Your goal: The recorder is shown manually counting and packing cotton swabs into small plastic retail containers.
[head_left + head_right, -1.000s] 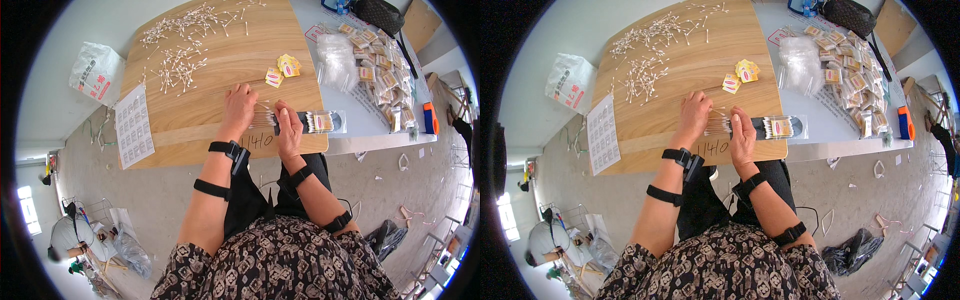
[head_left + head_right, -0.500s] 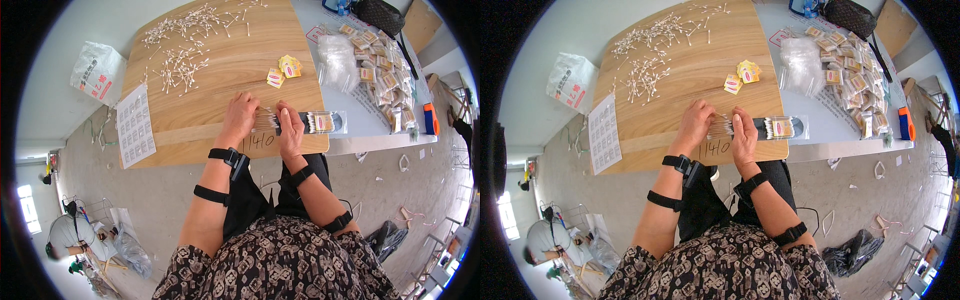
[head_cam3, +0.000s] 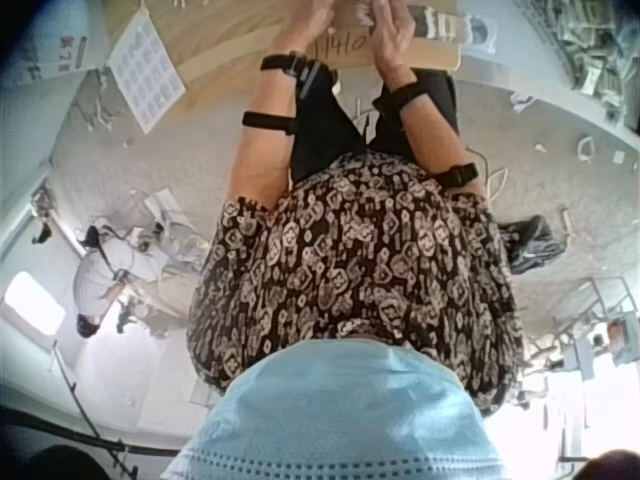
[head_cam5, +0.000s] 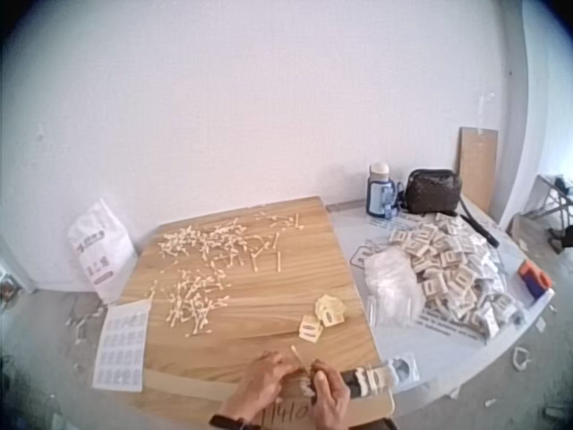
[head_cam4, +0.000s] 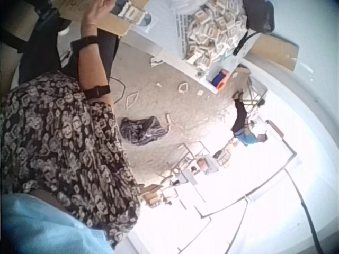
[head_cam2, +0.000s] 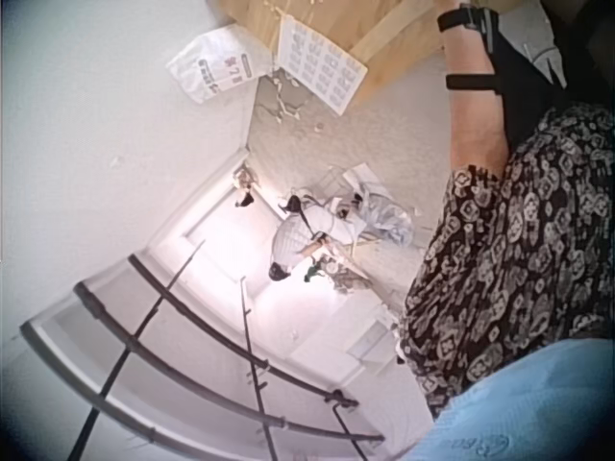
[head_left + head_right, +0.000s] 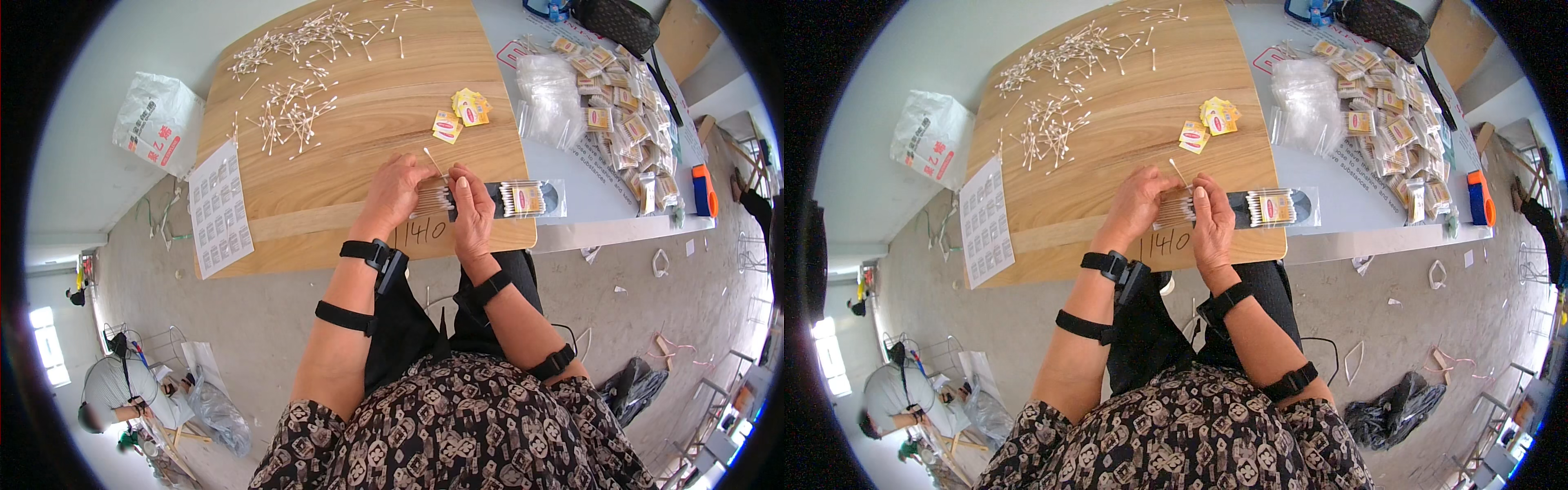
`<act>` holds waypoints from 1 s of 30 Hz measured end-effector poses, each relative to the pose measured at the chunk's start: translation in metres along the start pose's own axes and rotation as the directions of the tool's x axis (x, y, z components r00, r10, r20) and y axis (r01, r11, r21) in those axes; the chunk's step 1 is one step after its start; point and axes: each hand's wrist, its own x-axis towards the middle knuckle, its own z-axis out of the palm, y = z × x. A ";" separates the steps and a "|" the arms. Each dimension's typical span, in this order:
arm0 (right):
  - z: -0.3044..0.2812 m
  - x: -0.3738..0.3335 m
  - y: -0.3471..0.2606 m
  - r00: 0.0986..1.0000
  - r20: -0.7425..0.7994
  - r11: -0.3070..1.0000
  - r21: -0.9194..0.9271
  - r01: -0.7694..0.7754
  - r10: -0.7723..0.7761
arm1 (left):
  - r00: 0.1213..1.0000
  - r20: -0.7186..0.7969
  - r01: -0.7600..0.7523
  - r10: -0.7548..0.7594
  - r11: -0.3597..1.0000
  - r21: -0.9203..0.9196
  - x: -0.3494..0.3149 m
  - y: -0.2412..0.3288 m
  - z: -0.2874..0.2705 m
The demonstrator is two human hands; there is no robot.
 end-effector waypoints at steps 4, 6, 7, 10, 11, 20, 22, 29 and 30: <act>-0.002 0.001 0.001 1.000 0.002 1.000 -0.029 0.010 -0.010 | 0.982 -0.175 -0.082 0.072 0.996 -0.046 0.009 0.005 0.002; -0.004 0.001 0.003 1.000 0.010 0.999 -0.033 0.021 -0.021 | 0.981 -0.166 -0.104 0.105 0.994 0.014 0.017 0.005 0.002; -0.003 0.001 0.003 1.000 0.010 0.999 -0.030 0.022 -0.021 | 0.978 -0.156 -0.125 0.136 0.989 0.078 0.019 0.003 0.002; 0.000 0.000 0.003 1.000 0.012 1.000 -0.023 0.016 -0.016 | 0.996 -0.074 -0.046 0.054 0.994 0.101 0.022 -0.004 0.002; 0.000 -0.001 0.004 1.000 0.012 1.000 -0.021 0.010 -0.010 | 0.996 -0.074 -0.046 0.054 0.994 0.102 0.020 -0.005 0.003; -0.002 0.001 0.004 1.000 0.009 1.000 0.031 0.004 -0.004 | 0.994 -0.104 0.029 -0.024 0.998 0.054 0.006 0.006 0.004; -0.004 0.002 0.005 1.000 0.023 1.000 0.007 0.021 -0.021 | 0.993 -0.117 0.014 -0.013 1.000 0.013 0.004 0.008 0.006; 0.001 -0.003 0.002 1.000 0.004 0.996 0.087 -0.017 0.017 | 0.996 -0.087 -0.015 0.016 1.000 0.015 0.001 0.007 0.006; 0.002 -0.003 0.000 1.000 0.004 0.996 0.087 -0.019 0.019 | 0.995 -0.102 0.007 -0.005 1.000 0.024 -0.002 0.011 0.007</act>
